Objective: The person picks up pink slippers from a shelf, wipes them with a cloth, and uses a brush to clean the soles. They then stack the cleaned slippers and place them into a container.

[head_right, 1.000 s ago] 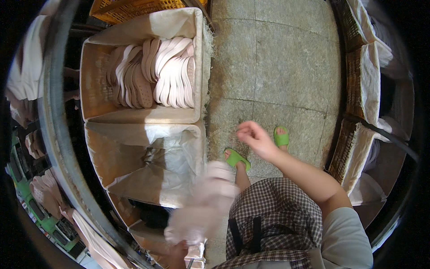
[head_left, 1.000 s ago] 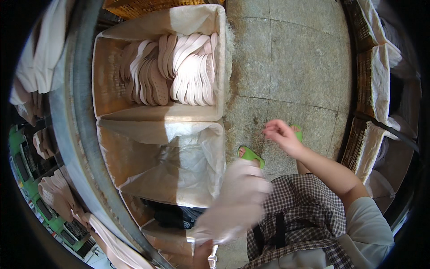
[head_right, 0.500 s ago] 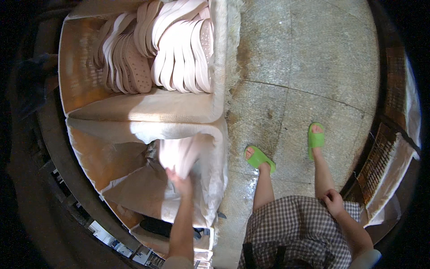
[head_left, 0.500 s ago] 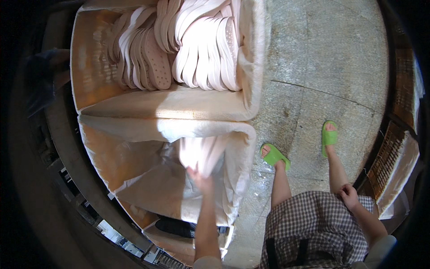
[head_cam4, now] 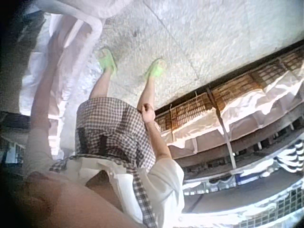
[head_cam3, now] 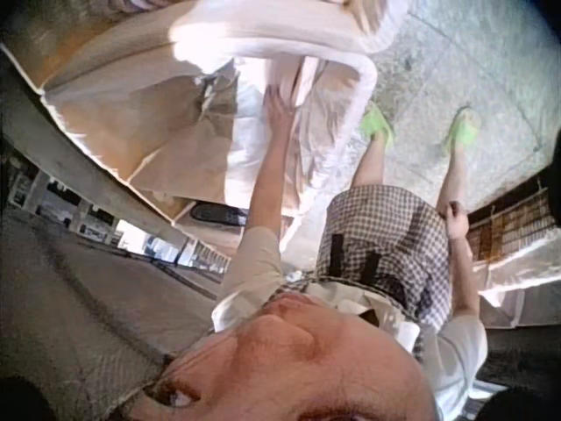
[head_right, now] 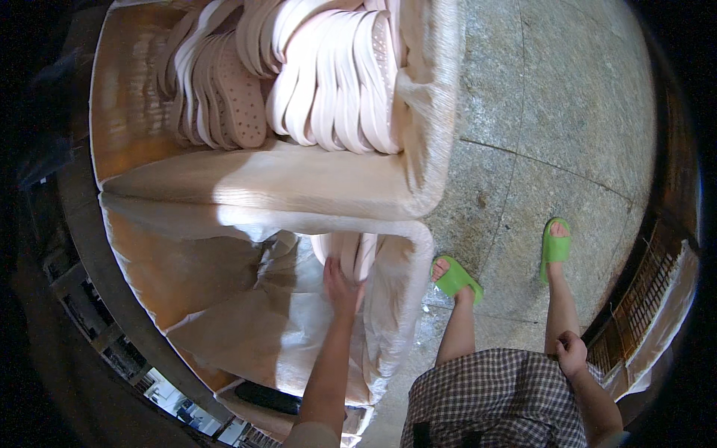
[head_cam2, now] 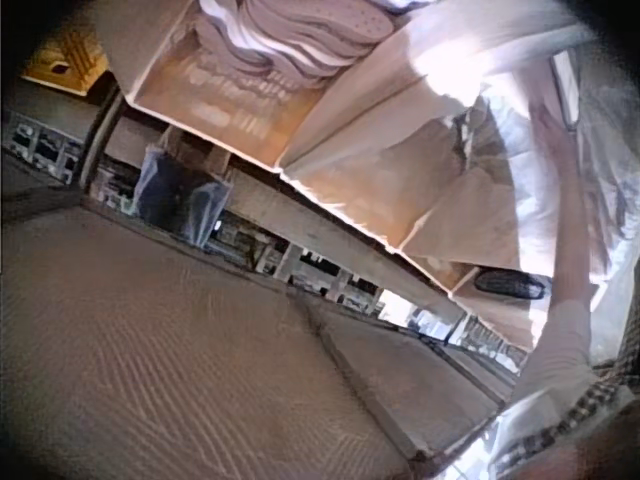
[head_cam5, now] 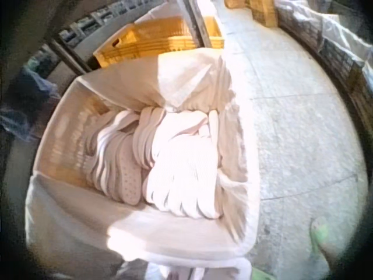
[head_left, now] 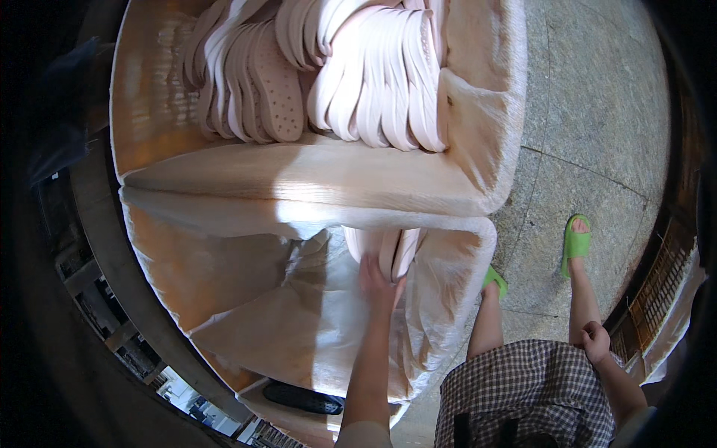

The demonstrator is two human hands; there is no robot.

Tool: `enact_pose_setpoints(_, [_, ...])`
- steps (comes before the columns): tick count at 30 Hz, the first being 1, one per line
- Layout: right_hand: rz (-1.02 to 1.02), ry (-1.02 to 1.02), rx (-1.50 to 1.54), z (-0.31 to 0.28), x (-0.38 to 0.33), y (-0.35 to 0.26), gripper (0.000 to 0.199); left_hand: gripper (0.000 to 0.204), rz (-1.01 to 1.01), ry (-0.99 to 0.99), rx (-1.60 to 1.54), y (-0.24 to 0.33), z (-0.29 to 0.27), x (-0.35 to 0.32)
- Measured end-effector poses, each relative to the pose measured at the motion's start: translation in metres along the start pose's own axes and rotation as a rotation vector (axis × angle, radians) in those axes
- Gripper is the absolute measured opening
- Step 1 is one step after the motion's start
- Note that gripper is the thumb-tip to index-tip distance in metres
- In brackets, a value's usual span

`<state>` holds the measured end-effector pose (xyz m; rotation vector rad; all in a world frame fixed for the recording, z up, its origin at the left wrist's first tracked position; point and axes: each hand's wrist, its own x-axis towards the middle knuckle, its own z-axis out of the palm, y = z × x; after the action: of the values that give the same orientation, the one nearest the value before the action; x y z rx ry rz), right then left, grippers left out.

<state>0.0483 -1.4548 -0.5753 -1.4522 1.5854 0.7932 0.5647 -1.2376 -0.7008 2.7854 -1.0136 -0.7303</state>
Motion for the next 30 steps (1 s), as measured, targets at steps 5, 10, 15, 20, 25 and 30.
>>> enact_pose_setpoints(5, [-0.022, 0.047, -0.132, 0.008, 0.001, -0.003, 0.015, 0.087, 0.283, -0.19, 0.272, 0.023, -0.004, 0.062])
enact_pose_setpoints(10, [-0.075, 0.02, -0.119, 0.012, 0.005, -0.007, 0.013, 0.08, 0.163, -0.186, 0.316, 0.033, 0.039, 0.055])
enact_pose_setpoints(15, [-0.026, -0.008, -0.094, 0.014, 0.007, -0.033, 0.025, 0.075, 0.139, -0.223, 0.344, 0.044, 0.022, 0.061])
enact_pose_setpoints(20, [-0.556, 0.343, 0.169, -0.027, 0.033, -0.168, 0.051, 0.051, 0.311, 0.26, -0.129, 0.07, -0.118, 0.041])
enact_pose_setpoints(25, [-1.314, 0.71, 0.37, -0.096, 0.036, -0.389, 0.046, 0.059, 0.599, 0.598, -0.295, 0.156, -0.269, 0.11])
enact_pose_setpoints(30, [-1.123, 0.822, -0.114, -0.107, 0.02, -0.497, 0.027, 0.069, 0.266, 0.19, 0.04, 0.213, -0.294, 0.342])
